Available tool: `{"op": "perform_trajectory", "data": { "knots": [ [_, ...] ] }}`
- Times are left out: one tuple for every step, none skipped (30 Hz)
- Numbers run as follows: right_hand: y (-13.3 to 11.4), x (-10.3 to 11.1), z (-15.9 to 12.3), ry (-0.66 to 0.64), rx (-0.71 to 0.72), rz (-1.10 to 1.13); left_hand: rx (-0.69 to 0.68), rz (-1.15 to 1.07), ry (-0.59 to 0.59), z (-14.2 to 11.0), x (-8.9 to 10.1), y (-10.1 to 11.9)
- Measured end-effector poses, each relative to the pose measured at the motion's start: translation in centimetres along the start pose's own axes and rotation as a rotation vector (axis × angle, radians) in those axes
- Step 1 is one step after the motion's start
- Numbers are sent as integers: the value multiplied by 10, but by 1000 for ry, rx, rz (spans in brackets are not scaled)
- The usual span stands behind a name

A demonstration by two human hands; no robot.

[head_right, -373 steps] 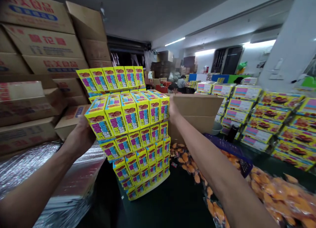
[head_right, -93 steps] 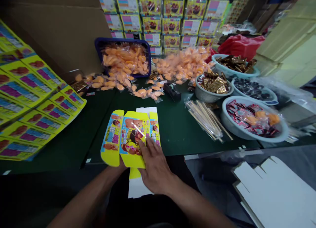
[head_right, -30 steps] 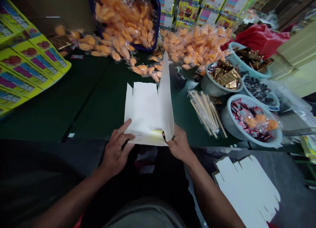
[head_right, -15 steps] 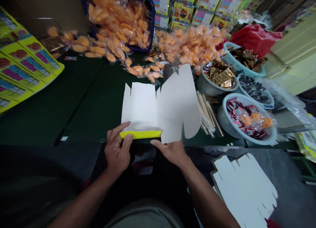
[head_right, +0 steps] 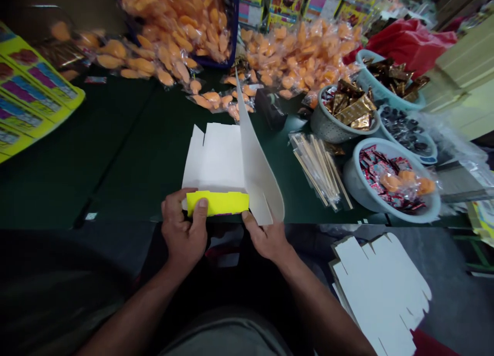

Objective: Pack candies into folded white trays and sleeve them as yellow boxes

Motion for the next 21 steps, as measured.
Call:
{"op": "perform_trajectory", "data": {
  "knots": [
    [-1,0,0,6,-3,-5,18,5,-6,1,-1,0],
    [-2,0,1,18,-12,-4,22,10,-21,2,-1,1],
    [-2,1,1,31,-27,0,11,19,-43,3,-2,2],
    [-3,1,2,41,-45,4,-13,37,-70,5,-2,4],
    [-3,1,2,50,-64,9,-43,69,-96,8,-2,6],
    [-2,1,2,59,-80,15,-74,112,-119,10,-1,8],
    [-2,1,2,66,-93,20,-105,162,-139,14,1,9],
    [-2,1,2,71,-102,24,-134,211,-151,18,3,10],
    [-1,1,2,73,-110,29,-160,249,-156,23,5,10],
    [0,1,2,74,-116,35,-180,270,-157,28,8,10],
    [1,1,1,74,-123,42,-183,271,-155,34,11,8],
    [3,0,1,71,-133,48,-166,251,-159,38,13,5],
    [4,0,1,71,-142,50,-132,213,-168,42,14,1],
    [5,0,1,73,-143,47,-88,161,-181,44,15,-4],
    [5,0,1,78,-135,39,-41,100,-203,44,14,-9],
    [4,0,1,82,-121,25,0,38,-223,43,13,-14],
    [4,0,1,80,-104,11,27,-21,-241,40,13,-17],
    [2,0,2,76,-84,-1,37,-69,-250,35,13,-20],
    [1,0,3,70,-67,-5,33,-101,-256,31,13,-21],
    [0,0,3,62,-54,-1,12,-112,-262,26,15,-21],
    [-1,0,4,50,-45,11,-27,-104,-268,23,16,-20]
  ]
}}
Point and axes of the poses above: each hand's wrist, its own z-axis towards the middle knuckle, its own x-axis out of the back of the hand, y = z × x, the point moved 6 cm from there along z, towards the middle knuckle, and after that the axes turned 10 degrees about z, right-handed, at the moved point
